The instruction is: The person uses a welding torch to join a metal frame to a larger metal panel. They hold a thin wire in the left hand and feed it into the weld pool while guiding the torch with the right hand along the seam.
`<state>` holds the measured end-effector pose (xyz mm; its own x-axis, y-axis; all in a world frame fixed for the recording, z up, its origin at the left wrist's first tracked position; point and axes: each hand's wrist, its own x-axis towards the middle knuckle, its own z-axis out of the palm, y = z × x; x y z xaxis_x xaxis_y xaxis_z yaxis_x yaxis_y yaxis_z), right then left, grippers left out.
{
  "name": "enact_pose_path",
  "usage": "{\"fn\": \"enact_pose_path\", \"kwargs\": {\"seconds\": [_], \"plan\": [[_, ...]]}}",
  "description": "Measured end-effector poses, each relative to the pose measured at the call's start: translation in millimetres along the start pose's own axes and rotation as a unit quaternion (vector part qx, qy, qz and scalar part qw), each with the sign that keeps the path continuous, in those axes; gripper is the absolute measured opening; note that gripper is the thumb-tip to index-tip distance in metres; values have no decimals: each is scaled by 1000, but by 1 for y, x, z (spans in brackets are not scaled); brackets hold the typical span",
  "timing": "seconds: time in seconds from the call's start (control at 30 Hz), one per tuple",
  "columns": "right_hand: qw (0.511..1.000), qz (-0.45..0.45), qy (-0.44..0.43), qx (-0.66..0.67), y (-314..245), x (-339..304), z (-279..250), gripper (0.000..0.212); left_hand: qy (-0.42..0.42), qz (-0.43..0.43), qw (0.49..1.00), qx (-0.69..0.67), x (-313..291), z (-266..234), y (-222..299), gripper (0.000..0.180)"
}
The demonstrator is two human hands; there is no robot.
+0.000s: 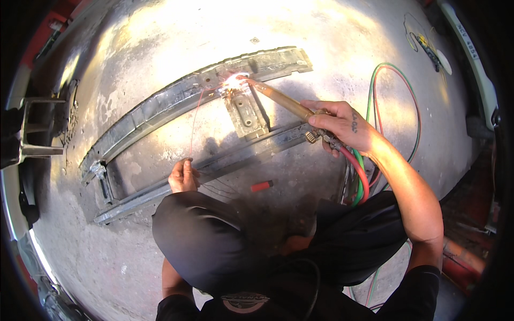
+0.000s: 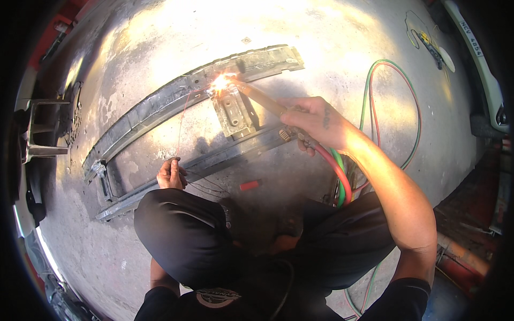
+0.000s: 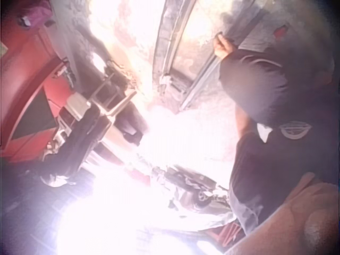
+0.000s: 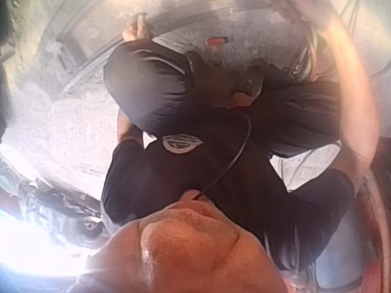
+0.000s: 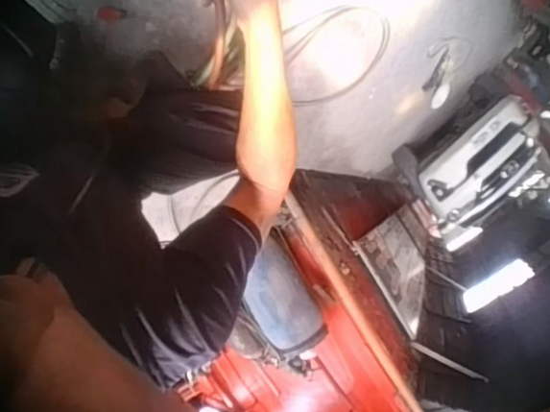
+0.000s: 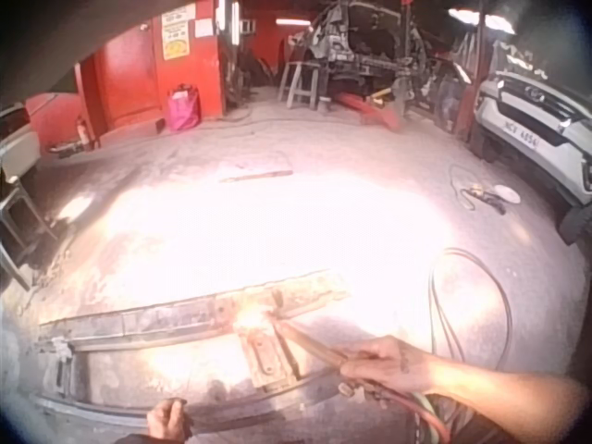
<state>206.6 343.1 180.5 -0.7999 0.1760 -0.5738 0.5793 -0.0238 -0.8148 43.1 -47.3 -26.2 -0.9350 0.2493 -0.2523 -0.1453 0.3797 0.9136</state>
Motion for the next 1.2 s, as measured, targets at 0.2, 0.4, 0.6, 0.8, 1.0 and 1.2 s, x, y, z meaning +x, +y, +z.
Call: {"fn": "enact_pose_path", "kwargs": {"seconds": [0.2, 0.4, 0.6, 0.8, 1.0, 1.2], "plan": [[1000, 3, 4, -2, 1, 0, -1, 63, 2, 3, 1000, -4, 0, 1, -1, 30], [1000, 1, 1, -8, 0, 0, -1, 63, 9, 10, 1000, -11, -1, 1, -1, 29], [1000, -2, 1, -9, 2, 0, -1, 62, 7, 9, 1000, -7, -1, 2, -1, 28], [1000, -3, 10, -3, 0, 0, 2, 56, 8, 6, 1000, -10, 0, 2, -4, 27], [1000, 3, 8, -7, -2, 0, 2, 59, 2, 7, 1000, -5, 0, 0, -3, 28], [1000, 4, 1, -11, -1, 1, 1, 63, 6, 8, 1000, -1, -1, -1, 0, 29]]}}
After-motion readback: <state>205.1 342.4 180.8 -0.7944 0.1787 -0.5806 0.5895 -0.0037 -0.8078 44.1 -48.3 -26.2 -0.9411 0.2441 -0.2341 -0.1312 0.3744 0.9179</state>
